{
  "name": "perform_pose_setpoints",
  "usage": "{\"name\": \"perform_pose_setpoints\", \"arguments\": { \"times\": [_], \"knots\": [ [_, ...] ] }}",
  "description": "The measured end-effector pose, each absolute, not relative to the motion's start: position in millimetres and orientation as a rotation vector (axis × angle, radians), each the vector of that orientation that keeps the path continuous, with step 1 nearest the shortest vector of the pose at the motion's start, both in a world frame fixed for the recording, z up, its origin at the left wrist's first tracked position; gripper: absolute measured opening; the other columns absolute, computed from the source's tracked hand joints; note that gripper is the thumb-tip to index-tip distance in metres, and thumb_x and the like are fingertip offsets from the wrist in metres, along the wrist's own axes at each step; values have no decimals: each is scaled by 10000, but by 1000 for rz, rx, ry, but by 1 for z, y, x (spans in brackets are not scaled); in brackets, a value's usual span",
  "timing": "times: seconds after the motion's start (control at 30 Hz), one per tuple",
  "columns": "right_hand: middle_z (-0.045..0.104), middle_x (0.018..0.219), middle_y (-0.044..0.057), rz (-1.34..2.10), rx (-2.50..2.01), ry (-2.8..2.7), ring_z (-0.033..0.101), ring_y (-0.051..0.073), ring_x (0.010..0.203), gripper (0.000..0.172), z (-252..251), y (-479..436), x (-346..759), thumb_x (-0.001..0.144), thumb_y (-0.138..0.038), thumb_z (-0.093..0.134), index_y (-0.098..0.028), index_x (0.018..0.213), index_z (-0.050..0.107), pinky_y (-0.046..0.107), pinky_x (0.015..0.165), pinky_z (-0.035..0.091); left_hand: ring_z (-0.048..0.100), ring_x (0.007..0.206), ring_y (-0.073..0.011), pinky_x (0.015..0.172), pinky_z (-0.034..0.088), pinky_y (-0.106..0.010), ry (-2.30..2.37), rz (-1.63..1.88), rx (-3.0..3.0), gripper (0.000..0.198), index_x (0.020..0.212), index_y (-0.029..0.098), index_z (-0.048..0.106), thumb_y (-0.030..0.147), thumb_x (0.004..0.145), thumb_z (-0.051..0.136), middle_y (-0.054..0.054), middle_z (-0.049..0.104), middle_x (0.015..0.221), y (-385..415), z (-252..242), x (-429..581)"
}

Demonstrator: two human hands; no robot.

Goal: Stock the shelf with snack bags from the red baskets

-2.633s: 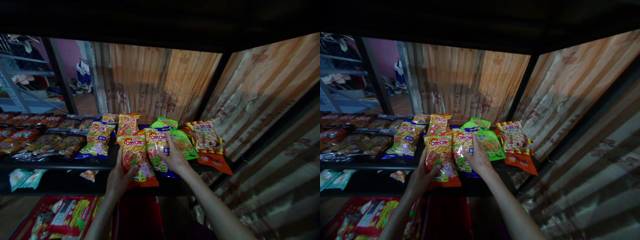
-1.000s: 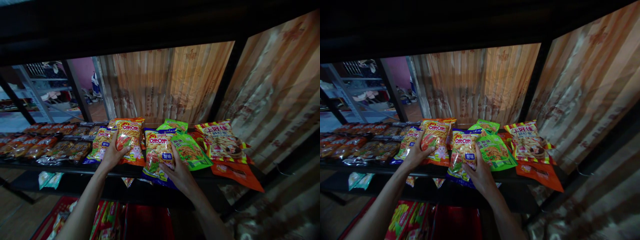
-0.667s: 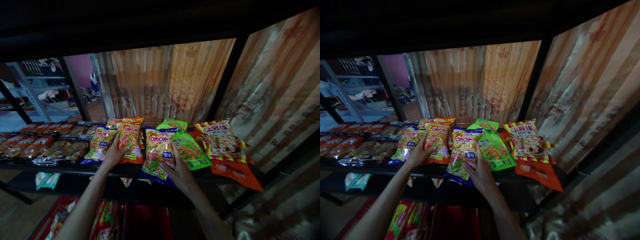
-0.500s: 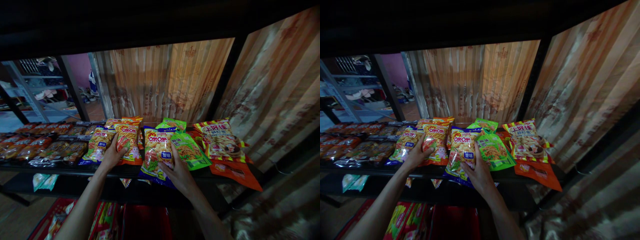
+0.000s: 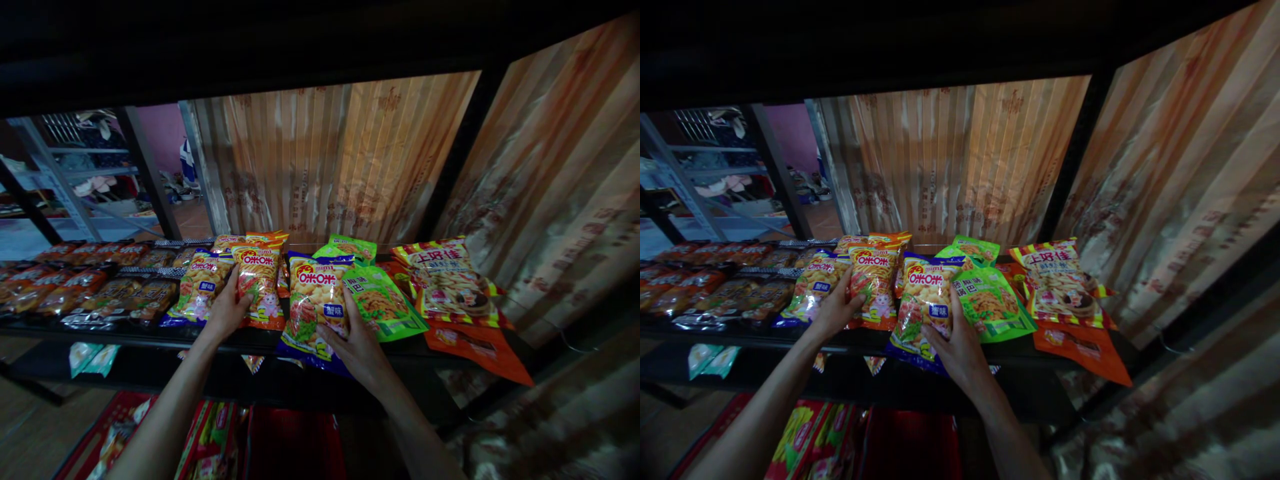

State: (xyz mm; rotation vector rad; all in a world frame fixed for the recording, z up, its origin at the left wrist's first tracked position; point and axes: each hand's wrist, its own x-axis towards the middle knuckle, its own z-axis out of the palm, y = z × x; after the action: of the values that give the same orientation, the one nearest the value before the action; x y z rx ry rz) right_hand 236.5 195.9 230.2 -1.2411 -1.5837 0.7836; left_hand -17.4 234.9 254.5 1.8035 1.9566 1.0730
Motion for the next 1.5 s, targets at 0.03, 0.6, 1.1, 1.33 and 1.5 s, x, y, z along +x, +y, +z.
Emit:
{"name": "perform_pose_setpoints", "arguments": {
  "times": [0.03,0.6,1.1,1.33,1.5],
  "knots": [
    [367,1449,141,782,-1241,-1584,409,275,1293,896,230,196,237,771,-406,607,-200,1476,93,453,1025,381,513,1205,-264,1002,386,-405,1954,1086,1789,716,1448,210,249,259,797,543,-94,526,1345,235,253,-18],
    [418,1416,135,782,-1215,-1584,469,275,1242,897,229,197,236,775,-403,611,-210,1477,87,449,985,428,345,1337,-261,1082,295,-433,1963,1186,1943,725,1431,124,266,415,818,522,-165,368,1451,235,253,-12],
    [499,1340,146,756,-1269,-1576,546,282,1151,901,235,193,235,764,-462,602,-183,1471,118,452,948,455,366,1318,-277,1083,304,-432,2026,1266,2126,659,1403,89,294,416,858,469,-186,391,1427,229,250,-1],
    [533,1300,137,620,-1301,-1465,578,290,1098,938,247,181,239,730,-497,649,-190,1468,157,418,904,490,463,1240,-244,1055,350,-385,2104,1579,1847,421,1178,132,566,358,841,459,-144,524,1314,204,257,-64],
    [560,1268,107,816,-1139,-1459,596,260,1062,931,265,168,188,734,-460,663,-218,1466,141,397,864,515,604,1037,-269,933,453,-402,1770,1736,1286,467,1069,109,635,453,767,539,-128,672,1072,201,260,-119]
  ]
}}
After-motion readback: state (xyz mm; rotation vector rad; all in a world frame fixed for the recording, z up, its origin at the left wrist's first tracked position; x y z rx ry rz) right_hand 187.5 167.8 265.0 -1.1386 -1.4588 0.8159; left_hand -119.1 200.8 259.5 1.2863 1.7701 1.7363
